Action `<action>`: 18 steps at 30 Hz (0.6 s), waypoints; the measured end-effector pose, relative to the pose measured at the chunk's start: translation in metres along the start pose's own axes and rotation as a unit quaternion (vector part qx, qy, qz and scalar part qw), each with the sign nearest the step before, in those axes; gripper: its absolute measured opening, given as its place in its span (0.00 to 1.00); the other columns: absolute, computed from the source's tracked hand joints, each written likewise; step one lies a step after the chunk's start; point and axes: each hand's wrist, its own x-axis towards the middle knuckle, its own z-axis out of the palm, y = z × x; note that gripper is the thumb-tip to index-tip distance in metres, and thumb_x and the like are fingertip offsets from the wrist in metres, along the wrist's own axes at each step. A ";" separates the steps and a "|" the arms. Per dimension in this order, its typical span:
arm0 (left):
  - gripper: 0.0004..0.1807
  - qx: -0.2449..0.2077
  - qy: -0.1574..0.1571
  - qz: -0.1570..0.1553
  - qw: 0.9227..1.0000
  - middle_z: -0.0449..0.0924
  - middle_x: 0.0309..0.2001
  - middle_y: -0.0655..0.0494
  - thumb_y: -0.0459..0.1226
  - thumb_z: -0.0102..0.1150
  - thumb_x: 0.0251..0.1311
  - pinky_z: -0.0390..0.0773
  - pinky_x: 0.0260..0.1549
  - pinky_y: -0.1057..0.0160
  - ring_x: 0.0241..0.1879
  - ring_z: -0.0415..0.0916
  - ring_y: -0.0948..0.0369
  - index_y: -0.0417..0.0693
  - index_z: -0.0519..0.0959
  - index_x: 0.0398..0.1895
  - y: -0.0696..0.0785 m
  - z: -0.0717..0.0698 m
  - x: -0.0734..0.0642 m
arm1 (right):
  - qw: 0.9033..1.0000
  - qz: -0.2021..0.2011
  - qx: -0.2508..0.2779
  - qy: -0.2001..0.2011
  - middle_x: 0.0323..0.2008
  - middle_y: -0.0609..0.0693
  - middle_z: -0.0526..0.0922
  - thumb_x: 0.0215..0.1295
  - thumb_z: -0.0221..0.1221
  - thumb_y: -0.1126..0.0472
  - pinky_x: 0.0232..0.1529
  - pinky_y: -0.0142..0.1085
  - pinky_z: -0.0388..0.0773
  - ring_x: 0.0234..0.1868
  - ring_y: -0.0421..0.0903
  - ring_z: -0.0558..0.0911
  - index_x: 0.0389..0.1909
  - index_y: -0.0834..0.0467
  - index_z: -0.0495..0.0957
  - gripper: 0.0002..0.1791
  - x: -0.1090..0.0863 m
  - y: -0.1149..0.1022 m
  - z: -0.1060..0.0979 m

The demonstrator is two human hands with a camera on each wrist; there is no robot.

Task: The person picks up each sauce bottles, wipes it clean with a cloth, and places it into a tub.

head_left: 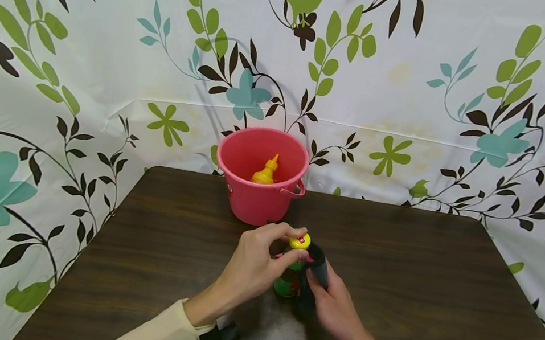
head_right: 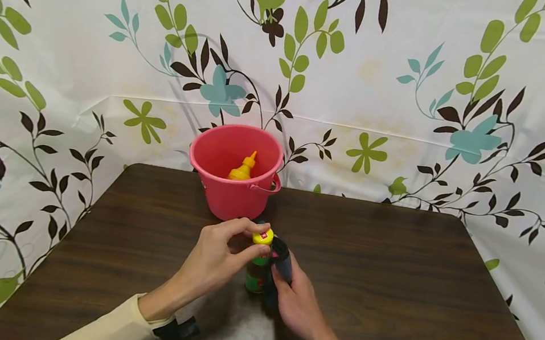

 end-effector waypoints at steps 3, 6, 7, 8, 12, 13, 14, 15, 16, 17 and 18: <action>0.17 -0.004 0.002 0.003 1.000 0.91 0.56 0.60 0.38 0.78 0.58 0.90 0.42 0.58 0.46 0.88 0.65 0.52 0.87 0.51 0.000 0.000 0.000 | 1.000 0.003 -0.027 -0.011 0.73 0.57 0.76 0.85 0.49 0.58 0.73 0.61 0.71 0.74 0.58 0.75 0.80 0.49 0.65 0.27 0.002 0.008 0.000; 0.17 -0.003 0.003 0.005 1.000 0.91 0.55 0.61 0.38 0.78 0.58 0.90 0.41 0.57 0.45 0.88 0.66 0.52 0.87 0.50 0.000 0.000 0.000 | 0.998 0.006 -0.064 -0.022 0.74 0.58 0.75 0.85 0.49 0.59 0.75 0.63 0.69 0.76 0.61 0.73 0.82 0.50 0.63 0.28 0.004 0.015 -0.002; 0.17 -0.001 0.005 0.006 1.000 0.91 0.55 0.61 0.38 0.78 0.58 0.89 0.40 0.58 0.44 0.88 0.66 0.52 0.87 0.50 0.000 0.000 0.000 | 0.996 0.007 -0.081 -0.026 0.77 0.58 0.71 0.84 0.49 0.59 0.77 0.64 0.65 0.79 0.60 0.69 0.83 0.50 0.62 0.29 0.005 0.017 -0.002; 0.17 0.002 0.006 0.008 1.000 0.91 0.55 0.61 0.38 0.78 0.58 0.89 0.39 0.59 0.43 0.87 0.66 0.52 0.87 0.50 0.000 0.000 0.000 | 0.995 0.011 -0.095 -0.032 0.78 0.58 0.70 0.84 0.49 0.60 0.77 0.65 0.64 0.79 0.61 0.69 0.83 0.50 0.61 0.30 0.006 0.018 -0.003; 0.17 0.004 0.005 0.011 1.000 0.91 0.56 0.60 0.38 0.78 0.58 0.88 0.37 0.61 0.43 0.87 0.65 0.51 0.87 0.51 0.000 0.001 -0.001 | 0.984 0.021 -0.164 -0.063 0.83 0.58 0.61 0.83 0.51 0.62 0.78 0.68 0.60 0.81 0.64 0.64 0.85 0.50 0.54 0.35 0.007 0.022 -0.006; 0.17 0.005 0.004 0.010 1.000 0.90 0.56 0.60 0.38 0.78 0.58 0.88 0.37 0.61 0.42 0.87 0.65 0.51 0.87 0.51 0.000 0.001 -0.001 | 0.982 0.021 -0.176 -0.071 0.84 0.58 0.57 0.82 0.51 0.63 0.78 0.68 0.58 0.82 0.64 0.61 0.86 0.51 0.53 0.36 0.007 0.023 -0.007; 0.17 0.005 0.003 0.009 1.000 0.90 0.56 0.60 0.37 0.78 0.58 0.88 0.36 0.61 0.43 0.87 0.65 0.51 0.87 0.51 0.000 0.001 -0.001 | 0.979 0.020 -0.187 -0.077 0.85 0.58 0.55 0.82 0.51 0.63 0.79 0.69 0.57 0.83 0.64 0.59 0.86 0.51 0.52 0.36 0.008 0.023 -0.008; 0.17 0.005 0.002 0.007 1.000 0.90 0.56 0.61 0.37 0.78 0.59 0.88 0.37 0.62 0.44 0.87 0.65 0.51 0.86 0.51 0.000 0.001 -0.001 | 0.977 0.019 -0.196 -0.081 0.85 0.58 0.53 0.81 0.52 0.64 0.78 0.70 0.56 0.83 0.65 0.58 0.86 0.52 0.51 0.37 0.008 0.023 -0.009; 0.17 0.005 0.000 0.005 1.000 0.90 0.57 0.62 0.37 0.78 0.59 0.87 0.37 0.63 0.45 0.87 0.65 0.52 0.86 0.52 0.000 0.001 0.000 | 0.976 0.022 -0.199 -0.085 0.86 0.58 0.51 0.81 0.52 0.65 0.79 0.70 0.55 0.84 0.64 0.57 0.86 0.53 0.50 0.38 0.009 0.023 -0.009; 0.17 0.006 0.000 0.003 1.000 0.90 0.57 0.62 0.38 0.78 0.59 0.87 0.37 0.65 0.45 0.87 0.65 0.52 0.86 0.52 0.000 0.001 0.000 | 0.976 0.022 -0.201 -0.086 0.86 0.59 0.51 0.80 0.52 0.66 0.79 0.70 0.54 0.84 0.64 0.56 0.86 0.54 0.50 0.38 0.009 0.023 -0.009; 0.17 0.006 0.000 0.002 1.000 0.90 0.57 0.61 0.37 0.78 0.59 0.87 0.37 0.65 0.45 0.88 0.65 0.52 0.86 0.51 0.000 0.001 0.000 | 0.975 0.023 -0.202 -0.086 0.86 0.59 0.51 0.80 0.52 0.66 0.79 0.70 0.53 0.84 0.64 0.56 0.86 0.54 0.51 0.38 0.010 0.023 -0.009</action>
